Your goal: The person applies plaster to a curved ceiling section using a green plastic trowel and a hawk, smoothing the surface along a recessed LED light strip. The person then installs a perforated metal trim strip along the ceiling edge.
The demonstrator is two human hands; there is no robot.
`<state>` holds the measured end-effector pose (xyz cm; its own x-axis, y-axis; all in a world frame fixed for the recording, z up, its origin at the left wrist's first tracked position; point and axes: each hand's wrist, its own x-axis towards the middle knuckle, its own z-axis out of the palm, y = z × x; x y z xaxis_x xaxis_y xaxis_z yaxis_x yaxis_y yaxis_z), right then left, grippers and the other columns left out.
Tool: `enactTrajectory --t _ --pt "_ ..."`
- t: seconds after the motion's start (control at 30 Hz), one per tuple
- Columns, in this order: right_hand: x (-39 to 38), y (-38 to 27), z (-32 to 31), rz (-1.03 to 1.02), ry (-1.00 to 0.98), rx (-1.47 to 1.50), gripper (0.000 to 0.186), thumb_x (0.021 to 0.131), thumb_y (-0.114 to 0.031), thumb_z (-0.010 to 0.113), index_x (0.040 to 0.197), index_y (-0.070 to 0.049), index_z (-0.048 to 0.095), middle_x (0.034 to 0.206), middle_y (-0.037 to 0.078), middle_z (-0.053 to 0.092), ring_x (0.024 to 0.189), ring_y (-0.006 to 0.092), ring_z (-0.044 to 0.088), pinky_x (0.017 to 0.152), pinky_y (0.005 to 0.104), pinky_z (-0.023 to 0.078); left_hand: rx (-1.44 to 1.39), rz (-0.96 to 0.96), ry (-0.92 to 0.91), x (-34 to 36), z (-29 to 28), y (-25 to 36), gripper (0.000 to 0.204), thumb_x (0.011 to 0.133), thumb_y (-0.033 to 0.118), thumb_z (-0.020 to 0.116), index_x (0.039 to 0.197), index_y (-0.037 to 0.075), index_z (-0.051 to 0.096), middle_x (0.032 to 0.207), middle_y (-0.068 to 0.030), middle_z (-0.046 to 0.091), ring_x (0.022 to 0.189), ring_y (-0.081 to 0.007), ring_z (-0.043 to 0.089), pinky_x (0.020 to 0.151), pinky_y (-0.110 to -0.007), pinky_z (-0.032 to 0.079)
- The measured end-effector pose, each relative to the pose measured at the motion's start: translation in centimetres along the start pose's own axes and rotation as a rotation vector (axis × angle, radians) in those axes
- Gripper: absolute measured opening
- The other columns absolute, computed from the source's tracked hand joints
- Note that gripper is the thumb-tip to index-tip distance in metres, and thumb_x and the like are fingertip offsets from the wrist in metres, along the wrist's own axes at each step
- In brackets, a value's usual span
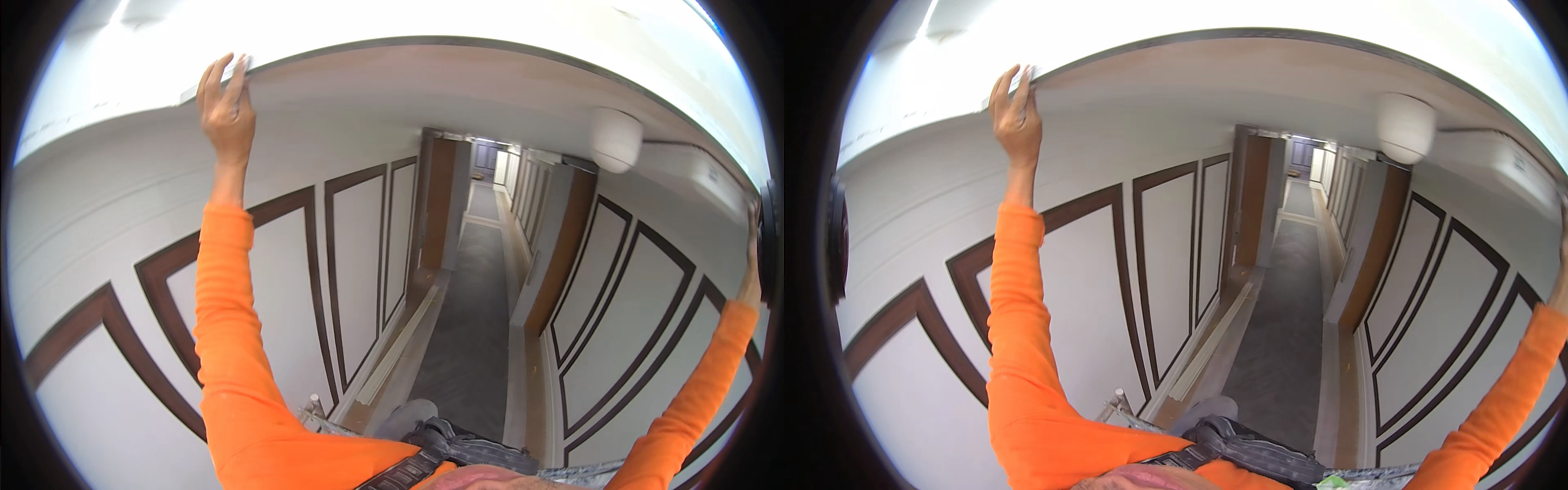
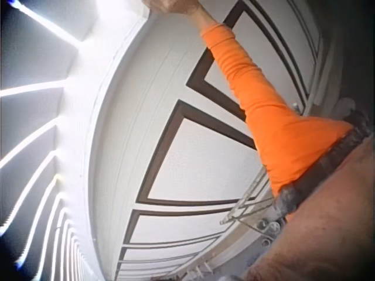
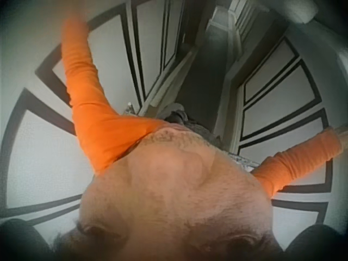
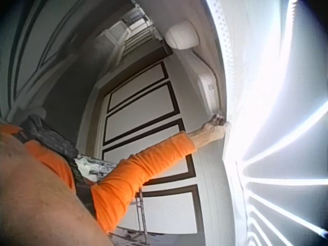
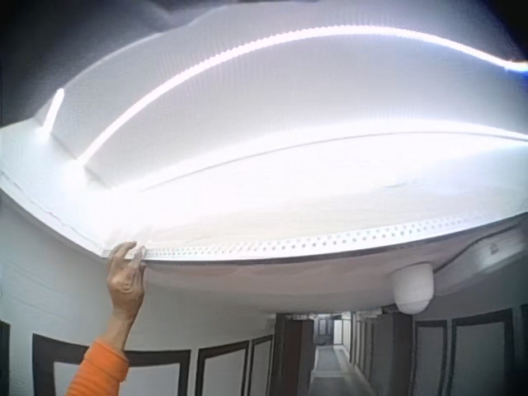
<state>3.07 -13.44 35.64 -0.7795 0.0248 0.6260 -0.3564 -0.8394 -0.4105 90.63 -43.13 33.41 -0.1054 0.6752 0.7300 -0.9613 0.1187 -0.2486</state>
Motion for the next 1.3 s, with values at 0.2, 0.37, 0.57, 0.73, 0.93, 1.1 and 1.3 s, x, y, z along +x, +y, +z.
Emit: enactTrajectory --t 0.2,0.37,0.57,0.73,0.93,1.1,1.3 --pt "2.5 0.6 -0.2 -0.132 -0.034 0.106 0.057 0.099 -0.014 0.069 0.144 0.007 0.042 0.132 0.026 0.057 0.117 0.0333 0.064 0.100 0.0405 0.061 -0.416 0.058 0.057 2.3 2.8 8.2 0.038 0.090 0.004 0.072 0.127 0.015 0.072 0.134 -0.0039 0.069 0.139 -0.0271 0.054 0.119 -0.044 0.044" --pt "-5.6 -0.7 5.2 -0.123 0.060 0.055 0.091 0.095 -0.003 0.070 0.162 -0.002 0.009 0.117 0.023 0.058 0.097 0.0292 0.069 0.084 0.0412 0.068 -0.635 0.152 0.044 6.3 2.8 15.5 0.031 0.089 0.002 0.074 0.118 0.012 0.075 0.129 -0.0073 0.072 0.140 -0.0296 0.053 0.115 -0.045 0.048" --pt "-8.8 -2.1 5.9 -0.189 0.013 0.130 0.086 0.099 -0.011 0.068 0.163 -0.003 0.012 0.109 0.014 0.060 0.090 0.0209 0.065 0.072 0.0339 0.063 -0.703 0.103 0.027 9.1 3.3 22.9 0.029 0.089 -0.003 0.072 0.115 0.009 0.076 0.123 -0.0079 0.075 0.138 -0.0312 0.055 0.113 -0.046 0.048" --pt "-7.0 -0.9 3.4 -0.255 -0.050 -0.040 0.092 0.089 -0.029 0.082 0.157 -0.001 0.026 0.100 0.015 0.066 0.079 0.0182 0.065 0.063 0.0306 0.057 -0.674 0.131 0.009 8.9 3.9 22.5 0.032 0.092 -0.009 0.066 0.119 0.005 0.074 0.126 -0.0107 0.073 0.141 -0.0320 0.052 0.114 -0.045 0.047" --pt "-8.3 -1.8 0.4 -0.836 0.270 -0.585 0.032 0.099 -0.010 0.059 0.130 -0.009 0.065 0.108 0.014 0.069 0.105 0.0326 0.067 0.091 0.0439 0.055 -0.706 0.139 -0.018 9.3 3.9 21.1 0.033 0.095 -0.009 0.062 0.123 0.006 0.071 0.134 -0.0133 0.068 0.143 -0.0325 0.048 0.114 -0.045 0.049" --pt "-4.4 -1.3 -1.8 -1.304 0.209 -0.922 0.026 0.093 -0.008 0.062 0.117 -0.006 0.068 0.103 0.015 0.070 0.104 0.0373 0.067 0.092 0.0440 0.055 -0.694 0.091 -0.052 8.5 4.5 21.8 0.030 0.096 -0.007 0.060 0.120 0.009 0.071 0.139 -0.0147 0.065 0.143 -0.0325 0.047 0.112 -0.047 0.053" --pt "-3.6 -2.2 -3.1 -1.388 0.060 -1.049 0.021 0.092 -0.005 0.059 0.109 -0.006 0.072 0.101 0.014 0.070 0.098 0.0349 0.068 0.085 0.0431 0.057 -0.640 0.191 -0.043 8.3 5.0 20.6 0.034 0.097 -0.006 0.060 0.127 0.009 0.069 0.139 -0.0124 0.065 0.147 -0.0317 0.043 0.114 -0.047 0.051"
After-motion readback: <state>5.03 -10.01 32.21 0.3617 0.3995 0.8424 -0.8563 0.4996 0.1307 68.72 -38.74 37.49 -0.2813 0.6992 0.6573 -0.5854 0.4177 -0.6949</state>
